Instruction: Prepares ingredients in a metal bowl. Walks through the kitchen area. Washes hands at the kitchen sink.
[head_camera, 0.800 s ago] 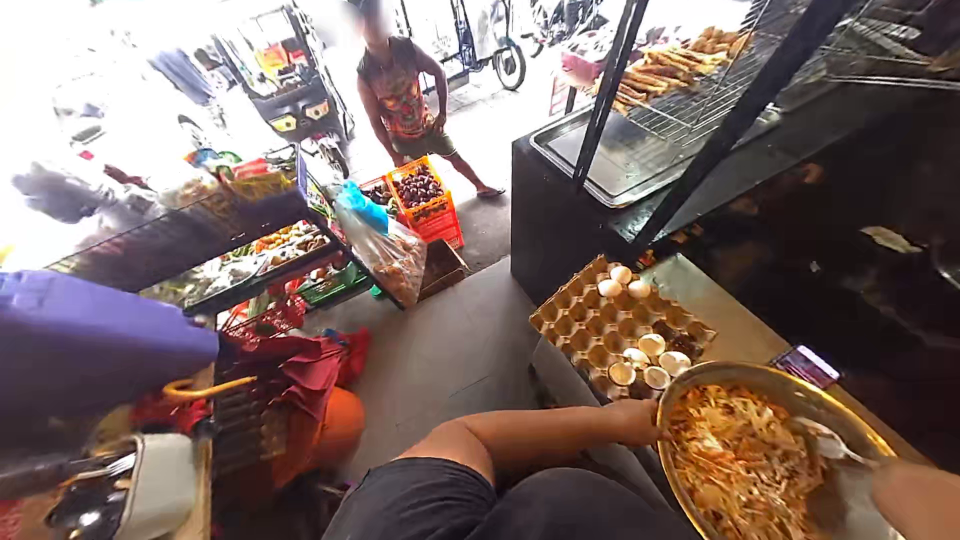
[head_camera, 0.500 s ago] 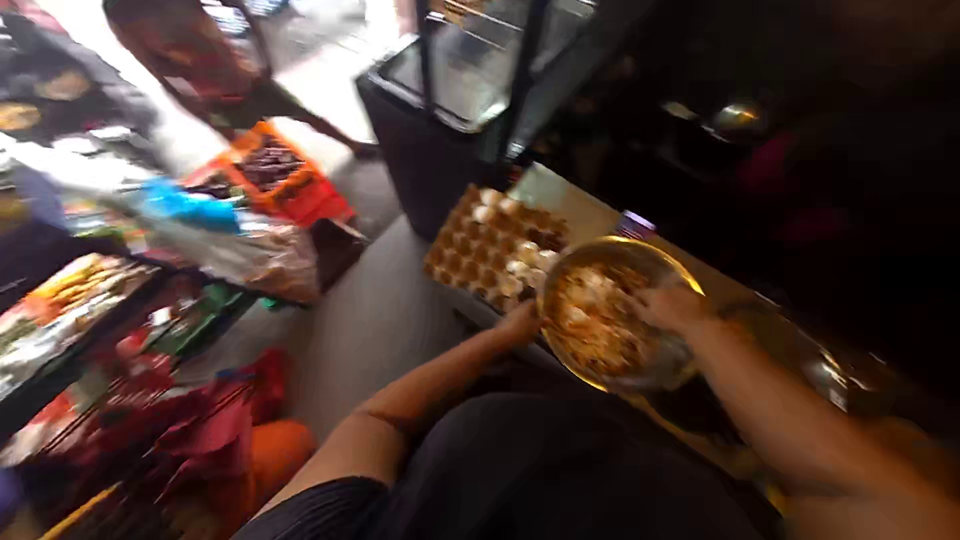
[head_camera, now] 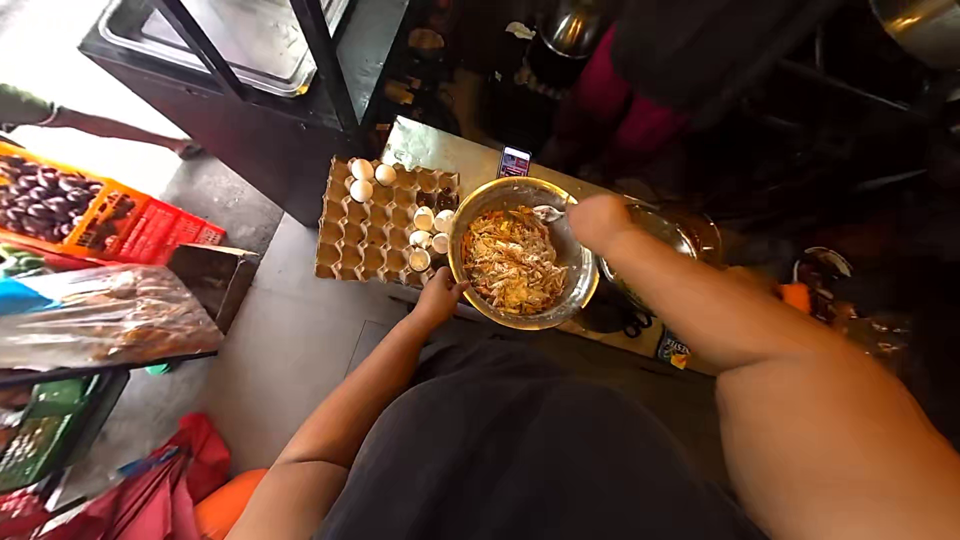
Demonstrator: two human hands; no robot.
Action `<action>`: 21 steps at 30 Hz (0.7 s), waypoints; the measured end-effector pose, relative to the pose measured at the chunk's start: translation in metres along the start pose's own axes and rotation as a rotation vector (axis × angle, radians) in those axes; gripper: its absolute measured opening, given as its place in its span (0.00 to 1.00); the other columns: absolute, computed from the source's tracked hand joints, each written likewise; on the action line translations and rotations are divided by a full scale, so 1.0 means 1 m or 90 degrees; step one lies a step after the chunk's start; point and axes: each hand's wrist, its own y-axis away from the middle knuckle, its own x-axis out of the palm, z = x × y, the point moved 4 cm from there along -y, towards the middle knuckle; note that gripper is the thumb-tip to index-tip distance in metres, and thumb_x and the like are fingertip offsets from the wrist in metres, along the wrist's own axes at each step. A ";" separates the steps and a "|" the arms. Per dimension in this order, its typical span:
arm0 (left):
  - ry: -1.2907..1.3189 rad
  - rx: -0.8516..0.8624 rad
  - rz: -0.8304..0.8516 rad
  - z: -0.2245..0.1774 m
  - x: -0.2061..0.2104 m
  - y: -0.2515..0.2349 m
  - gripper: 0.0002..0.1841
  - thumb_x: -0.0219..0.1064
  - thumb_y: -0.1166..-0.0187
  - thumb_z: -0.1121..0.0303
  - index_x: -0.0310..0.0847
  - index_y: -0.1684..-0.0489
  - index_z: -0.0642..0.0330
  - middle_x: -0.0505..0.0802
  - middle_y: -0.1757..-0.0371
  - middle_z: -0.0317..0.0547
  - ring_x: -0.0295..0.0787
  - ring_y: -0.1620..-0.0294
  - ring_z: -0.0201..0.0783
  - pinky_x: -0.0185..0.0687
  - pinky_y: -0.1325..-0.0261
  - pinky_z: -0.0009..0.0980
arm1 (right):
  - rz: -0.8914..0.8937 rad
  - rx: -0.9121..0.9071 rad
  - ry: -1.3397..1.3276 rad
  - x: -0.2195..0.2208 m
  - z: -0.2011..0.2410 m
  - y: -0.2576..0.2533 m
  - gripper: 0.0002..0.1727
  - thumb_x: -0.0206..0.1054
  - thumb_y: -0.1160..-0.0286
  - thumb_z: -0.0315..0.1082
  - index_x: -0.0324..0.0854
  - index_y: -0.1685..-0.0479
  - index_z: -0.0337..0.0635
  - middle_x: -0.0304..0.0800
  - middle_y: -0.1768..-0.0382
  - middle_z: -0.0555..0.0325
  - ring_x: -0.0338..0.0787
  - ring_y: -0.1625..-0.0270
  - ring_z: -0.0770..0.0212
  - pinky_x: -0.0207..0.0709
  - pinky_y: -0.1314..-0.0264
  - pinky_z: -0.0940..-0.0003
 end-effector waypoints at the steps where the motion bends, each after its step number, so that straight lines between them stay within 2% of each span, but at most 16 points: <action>1: -0.004 0.000 -0.001 0.001 0.000 0.000 0.23 0.59 0.09 0.60 0.65 0.25 0.67 0.91 0.50 0.63 0.93 0.53 0.54 0.89 0.47 0.52 | 0.008 0.005 -0.004 0.016 -0.002 -0.006 0.11 0.62 0.22 0.22 0.85 0.49 0.26 0.90 0.49 0.28 0.90 0.45 0.26 0.80 0.50 0.25; 5: 0.011 -0.009 0.002 -0.001 0.000 0.002 0.23 0.59 0.09 0.60 0.65 0.24 0.66 0.91 0.49 0.63 0.93 0.52 0.54 0.88 0.46 0.53 | 0.057 0.006 -0.038 0.052 -0.021 0.005 0.20 0.55 0.11 0.42 0.90 0.49 0.37 0.92 0.49 0.32 0.91 0.42 0.30 0.79 0.44 0.25; 7: 0.013 -0.001 0.001 0.003 0.001 -0.003 0.23 0.59 0.09 0.60 0.65 0.24 0.65 0.91 0.50 0.63 0.93 0.53 0.56 0.89 0.48 0.55 | 0.077 0.004 -0.076 0.066 -0.022 0.018 0.23 0.53 0.08 0.48 0.91 0.45 0.43 0.93 0.46 0.37 0.91 0.39 0.33 0.79 0.41 0.27; 9: 0.012 0.003 0.002 0.005 0.002 -0.006 0.23 0.60 0.09 0.60 0.64 0.23 0.63 0.91 0.51 0.62 0.93 0.55 0.55 0.89 0.50 0.55 | 0.111 0.024 -0.123 0.066 -0.004 0.032 0.23 0.53 0.08 0.48 0.91 0.42 0.44 0.93 0.43 0.38 0.90 0.36 0.34 0.78 0.37 0.27; 12: -0.002 0.006 0.000 0.006 0.002 -0.007 0.23 0.60 0.09 0.59 0.65 0.24 0.63 0.91 0.53 0.62 0.93 0.57 0.54 0.89 0.51 0.54 | 0.145 0.057 -0.207 0.063 0.021 0.036 0.22 0.53 0.08 0.46 0.90 0.44 0.42 0.92 0.43 0.37 0.89 0.35 0.34 0.76 0.36 0.27; 15: -0.015 0.010 0.005 0.006 -0.002 -0.007 0.22 0.59 0.09 0.60 0.66 0.25 0.64 0.91 0.51 0.63 0.93 0.55 0.56 0.88 0.49 0.55 | 0.129 0.054 -0.317 0.065 0.012 0.036 0.24 0.52 0.06 0.46 0.90 0.48 0.37 0.92 0.45 0.34 0.88 0.35 0.33 0.74 0.33 0.27; 17: -0.009 0.012 0.007 0.006 -0.002 -0.007 0.22 0.59 0.09 0.60 0.66 0.25 0.64 0.91 0.51 0.63 0.93 0.54 0.56 0.88 0.49 0.56 | 0.108 0.053 -0.384 0.060 -0.003 0.042 0.25 0.52 0.05 0.47 0.90 0.45 0.36 0.92 0.45 0.33 0.88 0.35 0.33 0.72 0.30 0.27; 18: -0.003 0.009 0.007 0.006 -0.002 -0.007 0.22 0.60 0.09 0.59 0.66 0.25 0.64 0.91 0.51 0.63 0.93 0.53 0.57 0.88 0.49 0.57 | 0.095 0.053 -0.395 0.055 -0.008 0.047 0.25 0.52 0.05 0.47 0.90 0.46 0.37 0.92 0.47 0.34 0.88 0.37 0.33 0.72 0.32 0.27; 21: 0.011 0.006 0.005 0.008 0.000 -0.006 0.22 0.60 0.10 0.59 0.67 0.25 0.61 0.92 0.51 0.61 0.93 0.54 0.55 0.89 0.49 0.56 | 0.031 0.042 -0.300 0.027 -0.007 0.066 0.24 0.55 0.07 0.50 0.91 0.59 0.43 0.93 0.60 0.40 0.92 0.50 0.36 0.78 0.49 0.28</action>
